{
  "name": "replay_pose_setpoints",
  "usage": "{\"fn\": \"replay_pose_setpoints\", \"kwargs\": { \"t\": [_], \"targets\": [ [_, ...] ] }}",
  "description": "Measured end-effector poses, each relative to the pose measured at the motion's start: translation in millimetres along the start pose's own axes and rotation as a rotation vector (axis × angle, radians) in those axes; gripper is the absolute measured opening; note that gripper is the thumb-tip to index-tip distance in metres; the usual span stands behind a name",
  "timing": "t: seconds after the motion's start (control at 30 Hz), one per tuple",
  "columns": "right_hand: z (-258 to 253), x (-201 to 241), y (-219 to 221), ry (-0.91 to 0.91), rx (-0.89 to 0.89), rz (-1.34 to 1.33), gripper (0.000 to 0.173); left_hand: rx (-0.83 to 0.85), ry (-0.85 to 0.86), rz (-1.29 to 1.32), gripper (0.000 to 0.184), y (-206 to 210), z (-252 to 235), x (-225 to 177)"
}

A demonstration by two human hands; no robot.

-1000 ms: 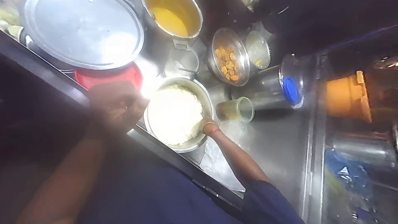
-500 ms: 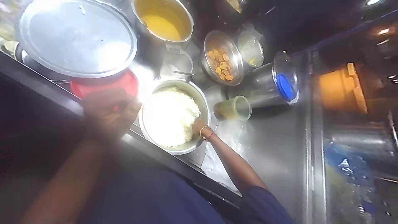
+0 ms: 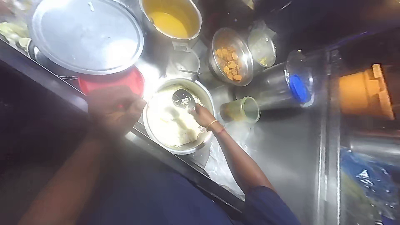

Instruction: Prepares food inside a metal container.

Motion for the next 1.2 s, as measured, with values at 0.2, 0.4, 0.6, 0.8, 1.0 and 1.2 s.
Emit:
{"fn": "replay_pose_setpoints", "kwargs": {
  "t": [0.2, 0.4, 0.6, 0.8, 1.0, 1.2],
  "targets": [
    [-67, -7, 66, 0.149, 0.146, 0.331, 0.061, -0.006, -0.028, 0.022, 0.032, -2, 0, 0],
    [-116, -22, 44, 0.091, 0.109, 0.368, 0.049, 0.005, -0.026, -0.094, 0.035, 1, 0, -4],
    [-72, 29, 13, -0.024, 0.134, 0.339, 0.042, 0.015, -0.020, -0.109, 0.036, -1, 0, -2],
    [-76, 13, 72, 0.087, 0.184, 0.315, 0.053, -0.021, -0.045, 0.002, 0.031, -1, 4, 0],
    [-48, -3, -11, 0.161, -0.120, 0.434, 0.050, -0.030, -0.016, 0.019, 0.035, -3, 1, 0],
    [-48, -15, -14, 0.263, -0.210, 0.453, 0.055, -0.063, -0.005, 0.120, 0.027, -3, 3, 1]
  ]
}}
Point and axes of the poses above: each hand's wrist, its own z-axis away from the middle knuckle, its own y-axis out of the palm, x = y × z, the point moved 1 cm from there along -z, towards the middle knuckle, and after that the axes turned 6 degrees about -z, right-handed, at the moved point
